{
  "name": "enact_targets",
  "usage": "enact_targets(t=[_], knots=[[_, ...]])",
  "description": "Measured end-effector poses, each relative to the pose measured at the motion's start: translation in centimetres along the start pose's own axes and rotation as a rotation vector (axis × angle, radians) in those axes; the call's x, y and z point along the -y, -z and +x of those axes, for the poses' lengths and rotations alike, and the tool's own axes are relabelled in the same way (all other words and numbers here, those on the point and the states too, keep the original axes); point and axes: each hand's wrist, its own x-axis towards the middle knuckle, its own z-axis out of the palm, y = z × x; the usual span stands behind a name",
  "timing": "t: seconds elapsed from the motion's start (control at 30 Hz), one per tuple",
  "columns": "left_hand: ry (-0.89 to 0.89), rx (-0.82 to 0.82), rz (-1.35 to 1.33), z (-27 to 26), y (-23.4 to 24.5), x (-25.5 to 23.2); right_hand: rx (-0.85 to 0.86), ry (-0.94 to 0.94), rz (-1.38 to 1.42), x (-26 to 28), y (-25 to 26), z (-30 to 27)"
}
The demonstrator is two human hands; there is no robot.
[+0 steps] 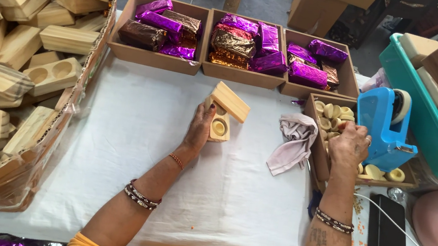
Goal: Assemble and clean wooden toy components at a workshop table.
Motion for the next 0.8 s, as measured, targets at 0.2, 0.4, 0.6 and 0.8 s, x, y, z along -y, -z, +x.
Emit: enact_targets(t=[0.2, 0.4, 0.6, 0.8], knots=[[0.039, -0.006, 0.03, -0.3, -0.3, -0.7, 0.05, 0.039, 0.012, 1.7, 2.0, -0.8], [-0.008, 0.001, 0.044, 0.0, -0.2, 0.1, -0.217, 0.182, 0.158, 6.7, 3.4, -3.2], [-0.018, 0.074, 0.014, 0.3, -0.2, 0.4, -0.345, 0.905, 0.691, 14.3, 1.7, -10.0], [0.033, 0.093, -0.212, 0.3, -0.2, -0.3, -0.391, 1.249, 0.654, 17.4, 3.7, -14.5]])
